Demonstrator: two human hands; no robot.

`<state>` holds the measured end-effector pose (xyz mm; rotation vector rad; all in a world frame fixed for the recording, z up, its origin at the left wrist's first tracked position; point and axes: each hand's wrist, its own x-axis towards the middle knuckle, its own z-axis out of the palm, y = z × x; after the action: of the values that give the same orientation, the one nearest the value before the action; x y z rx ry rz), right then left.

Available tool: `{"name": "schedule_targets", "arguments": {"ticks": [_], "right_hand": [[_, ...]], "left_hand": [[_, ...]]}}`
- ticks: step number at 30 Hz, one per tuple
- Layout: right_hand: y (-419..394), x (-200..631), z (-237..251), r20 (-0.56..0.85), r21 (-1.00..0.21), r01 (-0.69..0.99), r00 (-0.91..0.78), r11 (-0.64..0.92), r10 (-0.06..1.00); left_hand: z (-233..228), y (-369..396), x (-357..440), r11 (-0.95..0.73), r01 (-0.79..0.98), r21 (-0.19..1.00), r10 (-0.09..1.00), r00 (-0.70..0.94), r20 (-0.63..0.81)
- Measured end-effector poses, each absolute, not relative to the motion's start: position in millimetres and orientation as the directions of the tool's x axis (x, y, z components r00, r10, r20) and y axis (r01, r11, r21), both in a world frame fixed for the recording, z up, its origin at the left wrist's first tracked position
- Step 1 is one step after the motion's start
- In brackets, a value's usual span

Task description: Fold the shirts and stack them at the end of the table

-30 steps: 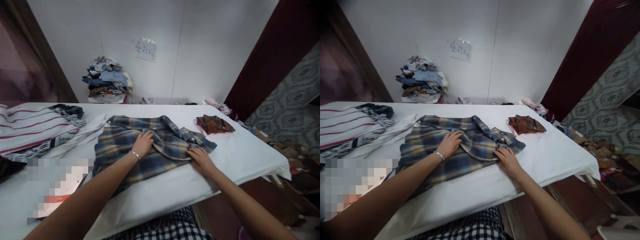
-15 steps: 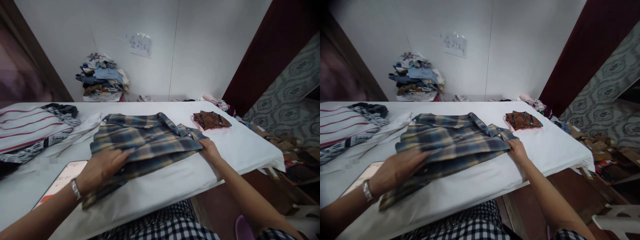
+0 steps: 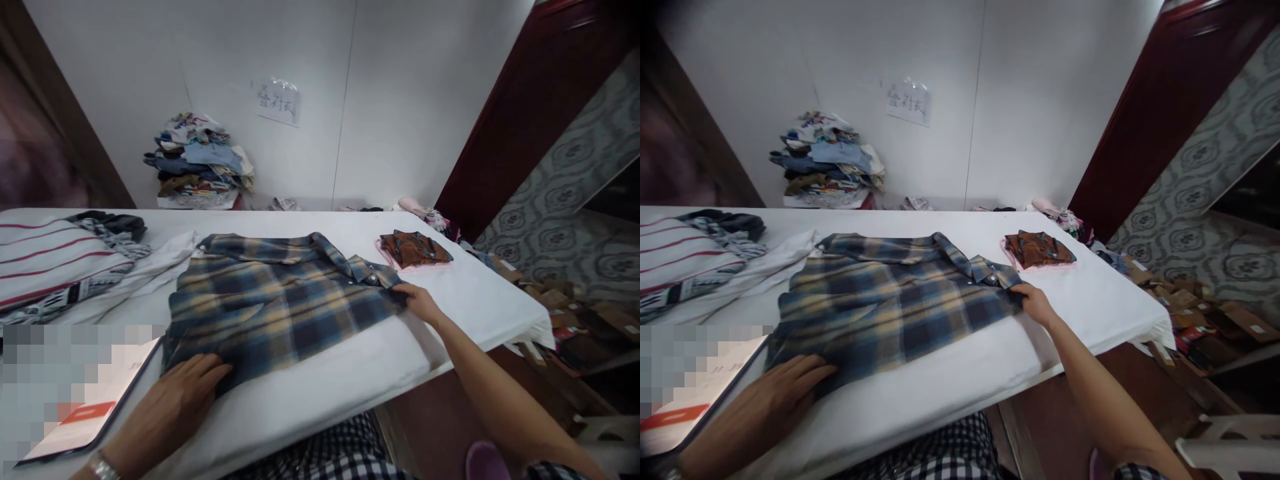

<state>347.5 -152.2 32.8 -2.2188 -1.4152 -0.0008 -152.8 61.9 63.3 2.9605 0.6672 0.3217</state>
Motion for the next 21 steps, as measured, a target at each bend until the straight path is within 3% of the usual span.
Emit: {"name": "schedule_targets", "arguments": {"ticks": [2, 5, 12, 21], "right_hand": [[-135.7, 356.8, 47.6, 0.221, -0.419, 0.793, 0.561, -0.442, 0.798], [-93.8, 368.8, 65.3, 0.141, -0.332, 0.757, 0.630, -0.562, 0.764], [-12.3, 377.1, 59.4, -0.015, -0.225, 0.729, 0.661, -0.647, 0.750], [-42.9, 429.3, 89.7, 0.183, -0.311, 0.502, 0.865, -0.807, 0.467]], "left_hand": [[53.3, 62.2, -157.1, -0.887, 0.444, 0.129, 0.462, 0.860, 0.218], [44.2, 63.1, -158.9, -0.876, 0.471, 0.107, 0.482, 0.841, 0.246], [28.4, 70.2, -163.2, -0.875, 0.474, 0.098, 0.482, 0.833, 0.270], [3.1, 96.1, -165.1, -0.859, 0.485, 0.162, 0.511, 0.828, 0.230]]}}
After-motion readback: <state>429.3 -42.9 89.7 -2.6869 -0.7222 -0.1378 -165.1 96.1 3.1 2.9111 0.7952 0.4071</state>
